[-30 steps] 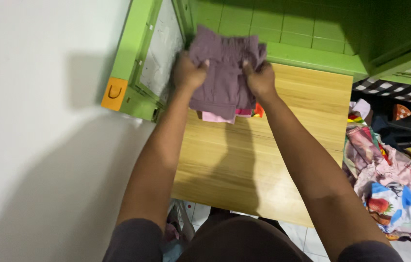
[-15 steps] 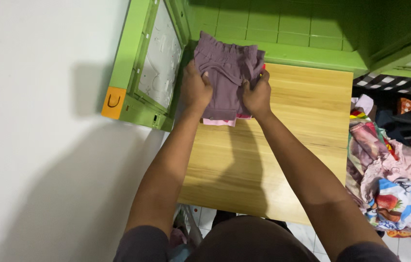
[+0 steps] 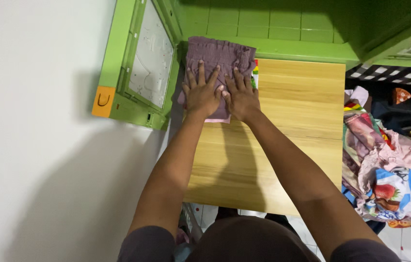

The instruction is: The person folds several small clothing items, including patterned shorts and solid-colored pants, by laying them one at a time on a wooden board and performing multiple folds by hand.

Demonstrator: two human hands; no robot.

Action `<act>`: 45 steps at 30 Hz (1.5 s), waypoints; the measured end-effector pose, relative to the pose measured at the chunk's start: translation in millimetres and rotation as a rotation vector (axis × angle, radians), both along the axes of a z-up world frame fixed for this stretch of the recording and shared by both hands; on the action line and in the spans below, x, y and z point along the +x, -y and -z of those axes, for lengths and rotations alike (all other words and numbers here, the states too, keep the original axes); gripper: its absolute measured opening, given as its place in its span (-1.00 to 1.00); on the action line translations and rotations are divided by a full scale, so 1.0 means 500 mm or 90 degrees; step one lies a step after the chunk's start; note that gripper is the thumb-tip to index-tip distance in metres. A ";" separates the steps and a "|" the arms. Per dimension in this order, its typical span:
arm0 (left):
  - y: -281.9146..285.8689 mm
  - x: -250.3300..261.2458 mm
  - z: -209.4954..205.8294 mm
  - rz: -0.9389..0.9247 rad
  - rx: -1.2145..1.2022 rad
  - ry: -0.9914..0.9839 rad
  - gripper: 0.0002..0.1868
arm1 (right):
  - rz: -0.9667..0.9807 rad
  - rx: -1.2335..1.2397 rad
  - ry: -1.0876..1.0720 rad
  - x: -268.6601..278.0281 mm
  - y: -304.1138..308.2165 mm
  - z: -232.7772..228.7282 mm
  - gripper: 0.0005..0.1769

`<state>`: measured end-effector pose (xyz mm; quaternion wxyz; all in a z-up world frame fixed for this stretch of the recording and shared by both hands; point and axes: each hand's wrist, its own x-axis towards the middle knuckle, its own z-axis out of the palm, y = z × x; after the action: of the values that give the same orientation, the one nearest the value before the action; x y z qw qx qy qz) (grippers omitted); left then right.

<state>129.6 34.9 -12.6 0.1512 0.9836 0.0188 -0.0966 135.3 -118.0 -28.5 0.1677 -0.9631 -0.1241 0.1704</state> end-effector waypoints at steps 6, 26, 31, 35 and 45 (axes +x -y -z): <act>0.027 -0.024 -0.026 -0.025 0.061 0.072 -0.29 | -0.044 0.048 0.115 -0.041 0.063 0.005 -0.16; 0.544 -0.511 0.128 0.404 -0.041 -0.046 -0.29 | 0.163 -0.007 0.167 -0.616 0.629 0.080 -0.28; 0.685 -0.511 0.107 0.466 -0.030 -0.058 -0.32 | 0.366 0.131 0.145 -0.664 0.753 0.142 -0.26; 0.781 -0.522 0.097 0.502 -0.036 -0.037 -0.35 | 0.478 0.023 0.255 -0.686 0.878 0.166 -0.37; 0.902 -0.564 0.170 0.440 -0.192 0.004 -0.40 | 0.470 0.216 0.248 -0.704 1.076 0.222 -0.68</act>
<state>-152.3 -416.3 -97.6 0.2529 0.8987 -0.3295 -0.1404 -216.6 -655.8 -139.5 0.3460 -0.9160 0.1723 -0.1077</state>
